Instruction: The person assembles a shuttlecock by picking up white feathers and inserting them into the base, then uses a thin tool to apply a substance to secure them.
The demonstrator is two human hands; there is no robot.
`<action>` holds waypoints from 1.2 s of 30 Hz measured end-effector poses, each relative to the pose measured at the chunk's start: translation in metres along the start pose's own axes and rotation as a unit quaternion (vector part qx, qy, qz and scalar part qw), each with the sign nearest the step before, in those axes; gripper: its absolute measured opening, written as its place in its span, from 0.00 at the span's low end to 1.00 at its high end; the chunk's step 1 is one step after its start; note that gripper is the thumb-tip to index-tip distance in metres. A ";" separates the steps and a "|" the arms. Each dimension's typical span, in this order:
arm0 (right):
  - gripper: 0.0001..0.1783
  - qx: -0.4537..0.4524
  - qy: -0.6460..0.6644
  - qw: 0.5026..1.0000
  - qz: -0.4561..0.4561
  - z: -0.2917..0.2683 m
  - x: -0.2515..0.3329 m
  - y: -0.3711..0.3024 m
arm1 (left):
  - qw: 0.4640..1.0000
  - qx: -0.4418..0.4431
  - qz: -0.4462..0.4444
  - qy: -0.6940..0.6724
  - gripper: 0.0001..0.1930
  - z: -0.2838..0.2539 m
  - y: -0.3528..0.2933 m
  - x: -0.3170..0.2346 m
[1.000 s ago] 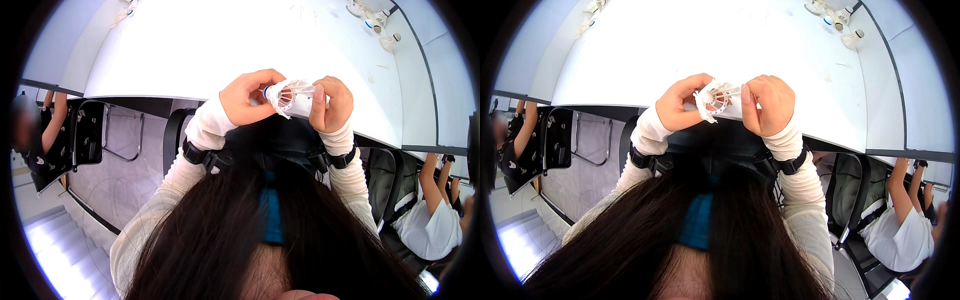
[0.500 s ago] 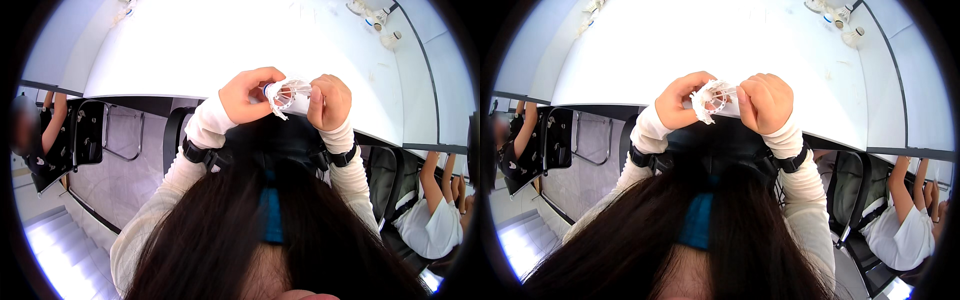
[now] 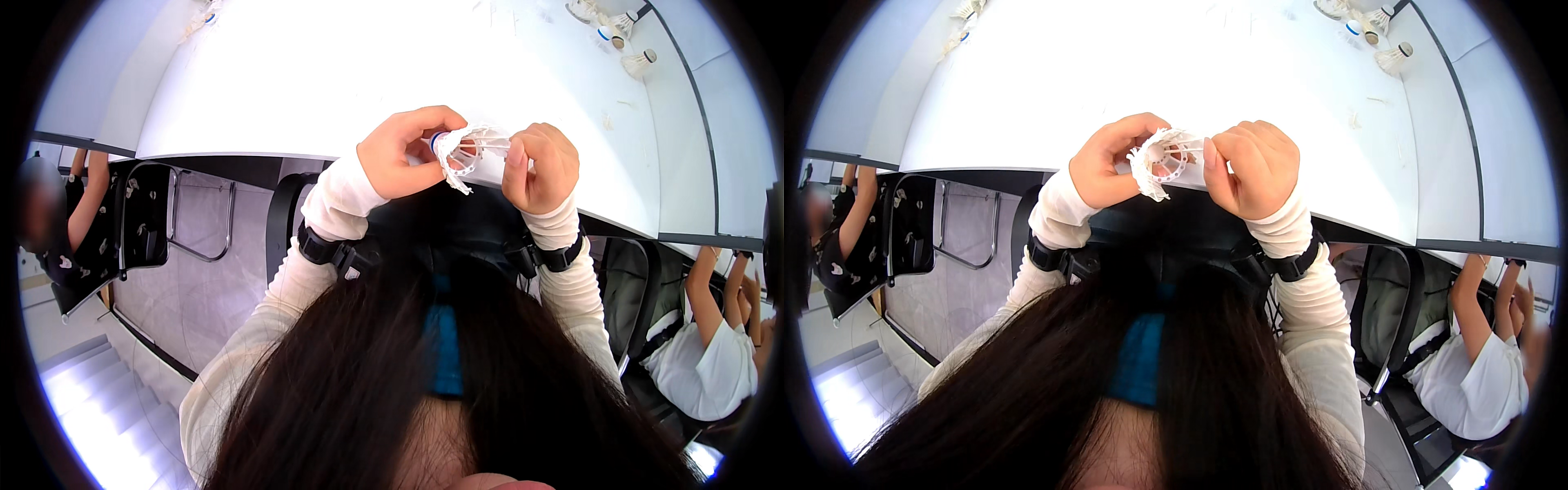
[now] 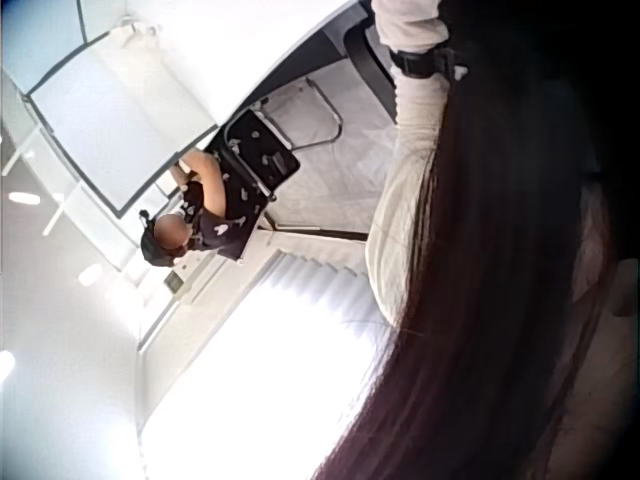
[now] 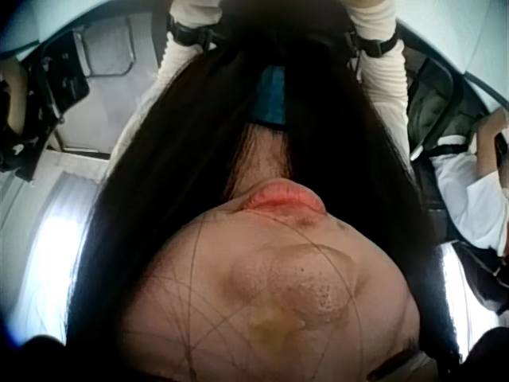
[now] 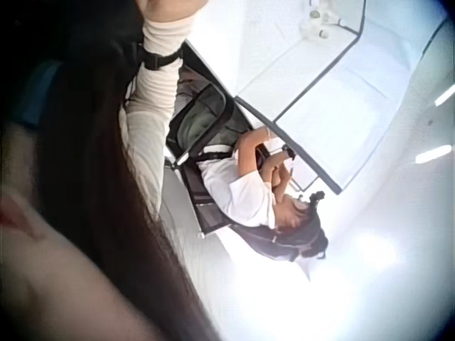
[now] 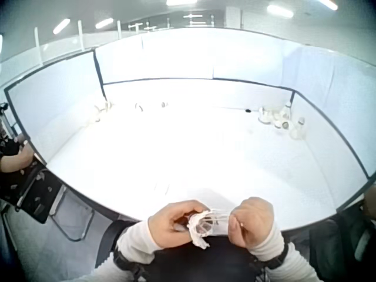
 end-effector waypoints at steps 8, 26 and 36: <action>0.08 0.002 0.004 1.000 -0.007 -0.001 -0.001 0.001 | 1.000 -0.013 0.008 0.006 0.17 -0.001 -0.002 0.005; 0.10 0.009 -0.003 0.999 -0.043 -0.001 0.001 -0.001 | 1.000 -0.001 0.021 0.013 0.17 -0.002 -0.001 0.003; 0.08 0.015 -0.019 0.999 -0.042 -0.001 0.006 0.003 | 0.997 -0.018 0.062 0.037 0.13 0.000 0.001 0.008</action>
Point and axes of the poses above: each hand's wrist, its own y-axis towards the middle knuckle, its own z-axis out of the palm, x = y × z, the point moved 2 cm from there along y, towards the middle knuckle, and after that the axes turned 10 degrees about -y, right-handed, at the moved point
